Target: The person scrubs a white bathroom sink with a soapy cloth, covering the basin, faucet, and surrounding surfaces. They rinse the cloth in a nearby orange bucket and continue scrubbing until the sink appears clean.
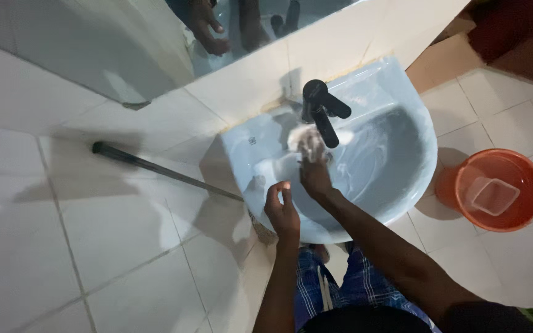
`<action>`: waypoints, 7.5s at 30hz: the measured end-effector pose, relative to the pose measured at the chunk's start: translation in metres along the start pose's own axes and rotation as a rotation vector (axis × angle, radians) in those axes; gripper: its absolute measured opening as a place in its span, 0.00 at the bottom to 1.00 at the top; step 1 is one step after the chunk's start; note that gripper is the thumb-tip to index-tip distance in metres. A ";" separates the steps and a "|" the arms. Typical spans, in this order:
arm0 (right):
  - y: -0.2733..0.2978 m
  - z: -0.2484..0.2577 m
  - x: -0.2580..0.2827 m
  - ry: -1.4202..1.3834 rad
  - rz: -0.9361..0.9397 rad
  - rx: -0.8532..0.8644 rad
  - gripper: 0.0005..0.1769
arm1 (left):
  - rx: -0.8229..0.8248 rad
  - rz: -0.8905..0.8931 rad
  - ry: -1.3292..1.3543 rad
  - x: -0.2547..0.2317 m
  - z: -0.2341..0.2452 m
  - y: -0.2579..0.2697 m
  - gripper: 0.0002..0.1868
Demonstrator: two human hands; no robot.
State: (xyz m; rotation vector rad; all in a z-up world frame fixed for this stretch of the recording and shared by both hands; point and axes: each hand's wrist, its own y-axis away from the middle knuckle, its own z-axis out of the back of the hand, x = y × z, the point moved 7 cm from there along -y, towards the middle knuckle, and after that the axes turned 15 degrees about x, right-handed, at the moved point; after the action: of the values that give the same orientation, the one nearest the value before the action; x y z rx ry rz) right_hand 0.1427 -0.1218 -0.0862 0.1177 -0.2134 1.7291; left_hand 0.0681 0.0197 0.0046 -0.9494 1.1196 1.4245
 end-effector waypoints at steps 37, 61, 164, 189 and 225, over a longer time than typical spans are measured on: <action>-0.074 0.130 -0.168 -0.352 -0.023 0.033 0.27 | 0.099 -0.026 -0.026 -0.041 -0.097 -0.005 0.23; -0.050 -0.005 -0.041 -0.587 -0.174 -0.378 0.22 | -0.108 -0.068 0.085 -0.031 -0.024 0.014 0.17; -0.064 0.065 -0.264 -0.099 -0.112 -0.067 0.27 | -0.087 0.053 0.105 -0.044 -0.209 -0.040 0.15; -0.079 0.032 -0.244 -0.179 -0.142 0.509 0.28 | -0.168 0.175 0.127 -0.022 -0.169 -0.032 0.18; -0.055 0.060 -0.169 -0.191 0.388 0.322 0.23 | -0.199 0.069 0.280 -0.033 -0.167 -0.021 0.19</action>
State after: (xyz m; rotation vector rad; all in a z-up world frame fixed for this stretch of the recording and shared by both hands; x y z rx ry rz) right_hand 0.2230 -0.2886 -0.0569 0.5065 -0.0986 2.1309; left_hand 0.0909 -0.1500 -0.0083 -1.2931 1.2391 1.5115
